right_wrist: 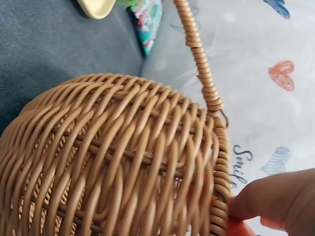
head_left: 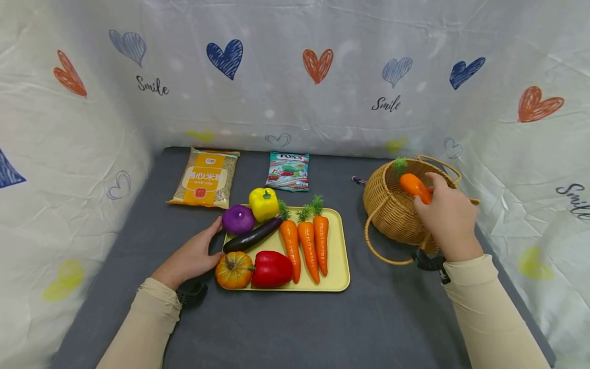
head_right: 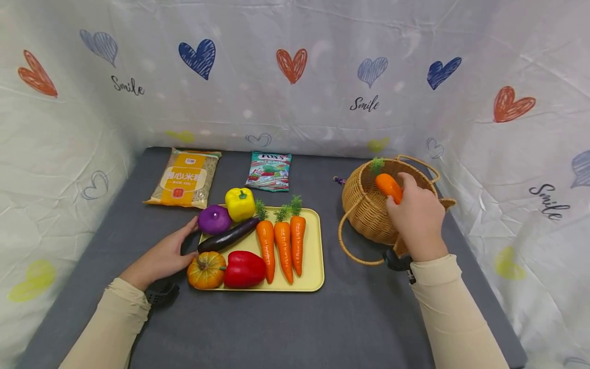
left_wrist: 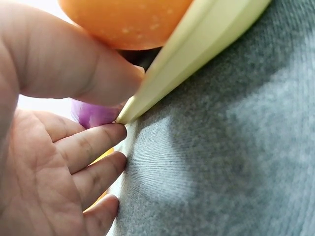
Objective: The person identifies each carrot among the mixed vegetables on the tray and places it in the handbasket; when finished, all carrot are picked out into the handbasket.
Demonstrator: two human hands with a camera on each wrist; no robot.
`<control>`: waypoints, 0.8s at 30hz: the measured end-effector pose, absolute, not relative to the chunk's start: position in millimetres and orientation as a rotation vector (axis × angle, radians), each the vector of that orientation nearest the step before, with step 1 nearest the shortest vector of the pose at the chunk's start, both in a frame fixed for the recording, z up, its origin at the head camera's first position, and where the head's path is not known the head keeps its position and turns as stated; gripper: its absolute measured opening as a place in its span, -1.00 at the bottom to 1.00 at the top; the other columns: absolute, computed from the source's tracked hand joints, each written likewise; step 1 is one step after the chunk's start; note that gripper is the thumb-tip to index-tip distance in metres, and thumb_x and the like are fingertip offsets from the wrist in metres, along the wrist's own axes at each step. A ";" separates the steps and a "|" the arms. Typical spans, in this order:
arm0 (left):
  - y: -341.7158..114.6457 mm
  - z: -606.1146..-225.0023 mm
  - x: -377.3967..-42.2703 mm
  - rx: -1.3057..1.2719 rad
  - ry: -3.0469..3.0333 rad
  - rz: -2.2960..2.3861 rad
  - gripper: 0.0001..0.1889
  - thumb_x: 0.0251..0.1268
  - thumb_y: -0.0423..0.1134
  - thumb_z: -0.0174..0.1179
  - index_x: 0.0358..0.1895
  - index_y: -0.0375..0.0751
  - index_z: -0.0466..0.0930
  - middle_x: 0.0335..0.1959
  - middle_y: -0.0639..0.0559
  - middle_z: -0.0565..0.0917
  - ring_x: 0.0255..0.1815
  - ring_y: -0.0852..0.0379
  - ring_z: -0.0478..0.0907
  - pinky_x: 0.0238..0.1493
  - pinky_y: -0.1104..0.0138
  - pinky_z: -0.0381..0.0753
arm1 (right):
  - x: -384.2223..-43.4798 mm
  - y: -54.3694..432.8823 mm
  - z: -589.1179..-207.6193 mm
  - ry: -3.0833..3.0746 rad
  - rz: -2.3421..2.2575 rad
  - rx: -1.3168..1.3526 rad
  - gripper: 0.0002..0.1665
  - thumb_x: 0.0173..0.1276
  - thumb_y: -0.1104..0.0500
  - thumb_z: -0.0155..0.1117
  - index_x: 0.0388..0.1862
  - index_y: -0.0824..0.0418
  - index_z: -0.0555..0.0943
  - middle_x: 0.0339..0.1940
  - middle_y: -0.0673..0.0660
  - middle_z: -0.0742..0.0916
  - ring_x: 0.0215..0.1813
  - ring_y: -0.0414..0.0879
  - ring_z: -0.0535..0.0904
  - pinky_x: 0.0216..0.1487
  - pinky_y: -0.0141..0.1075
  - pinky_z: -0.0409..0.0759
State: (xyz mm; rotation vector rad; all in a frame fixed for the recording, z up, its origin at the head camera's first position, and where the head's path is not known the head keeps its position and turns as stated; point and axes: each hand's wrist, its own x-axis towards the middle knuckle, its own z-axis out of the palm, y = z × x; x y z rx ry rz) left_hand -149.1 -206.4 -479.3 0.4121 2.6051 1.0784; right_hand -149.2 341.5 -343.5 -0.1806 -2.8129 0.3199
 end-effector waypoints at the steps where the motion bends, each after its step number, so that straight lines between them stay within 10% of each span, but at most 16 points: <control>1: -206.3 -479.6 -149.4 0.413 2.605 1.079 0.01 0.41 -0.27 0.31 0.75 -0.34 -0.17 0.65 -0.36 0.22 0.67 -0.36 0.08 0.58 -0.29 0.05 | -151.0 342.7 -344.9 -2.826 0.315 -0.175 -0.32 0.46 0.07 0.30 0.50 0.26 0.46 0.06 0.38 0.77 -0.50 0.16 0.54 -0.66 -0.03 0.36; 24: -206.2 -480.5 -150.8 0.406 2.608 1.061 0.02 0.42 -0.26 0.31 0.75 -0.32 -0.18 0.66 -0.35 0.21 0.67 -0.34 0.08 0.59 -0.28 0.05 | -184.5 354.2 -355.4 -3.072 0.392 -0.111 -0.42 0.53 0.06 0.32 0.42 0.27 0.53 0.14 0.40 0.73 -0.23 0.26 0.68 -0.48 0.00 0.55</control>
